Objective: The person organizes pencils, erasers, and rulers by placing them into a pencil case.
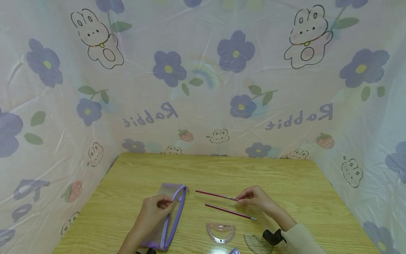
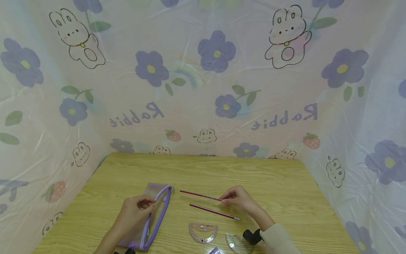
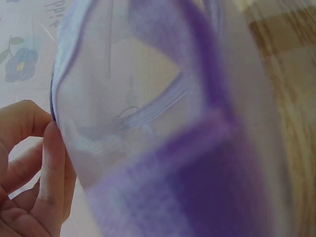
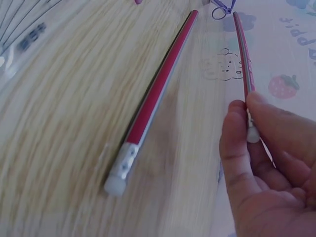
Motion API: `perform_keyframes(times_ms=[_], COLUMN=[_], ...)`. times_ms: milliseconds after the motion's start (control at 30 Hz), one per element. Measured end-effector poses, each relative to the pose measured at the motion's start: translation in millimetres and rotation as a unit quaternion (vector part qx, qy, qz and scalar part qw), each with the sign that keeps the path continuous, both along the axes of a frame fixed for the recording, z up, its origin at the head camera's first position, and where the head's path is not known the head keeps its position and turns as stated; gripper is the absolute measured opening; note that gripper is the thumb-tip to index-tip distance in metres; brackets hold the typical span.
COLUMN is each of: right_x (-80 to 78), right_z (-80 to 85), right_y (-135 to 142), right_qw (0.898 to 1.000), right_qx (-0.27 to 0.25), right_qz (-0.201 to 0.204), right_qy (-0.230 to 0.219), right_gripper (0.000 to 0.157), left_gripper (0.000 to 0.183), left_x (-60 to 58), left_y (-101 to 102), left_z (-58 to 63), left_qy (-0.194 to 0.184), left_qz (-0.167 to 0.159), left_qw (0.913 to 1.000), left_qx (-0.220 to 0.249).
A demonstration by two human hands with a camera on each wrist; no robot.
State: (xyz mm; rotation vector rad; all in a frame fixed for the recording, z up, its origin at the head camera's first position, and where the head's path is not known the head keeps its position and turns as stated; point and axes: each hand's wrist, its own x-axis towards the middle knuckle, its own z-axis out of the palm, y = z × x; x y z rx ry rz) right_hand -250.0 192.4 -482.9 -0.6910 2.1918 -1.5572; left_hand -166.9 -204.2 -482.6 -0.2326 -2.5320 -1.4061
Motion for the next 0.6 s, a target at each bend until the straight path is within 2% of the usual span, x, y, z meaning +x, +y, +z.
perform_keyframes(times_ms=[367,600], right_x=[-2.7,-3.0], right_z=[-5.0,-3.7], right_y=[-8,-15], right_qw=[1.000,1.000], right_qx=[0.005,-0.002], right_qz=[0.011,0.007], right_qy=[0.022,0.012], right_gripper=[0.019,0.018], left_gripper=[0.009,0.011], left_x=[0.0,-1.3], left_y=[1,2], left_z=[0.5,-0.4], left_qy=[-0.007,-0.006], left_qz=[-0.002,0.005], left_qw=[1.0000,1.0000], left_qx=[-0.005,-0.001])
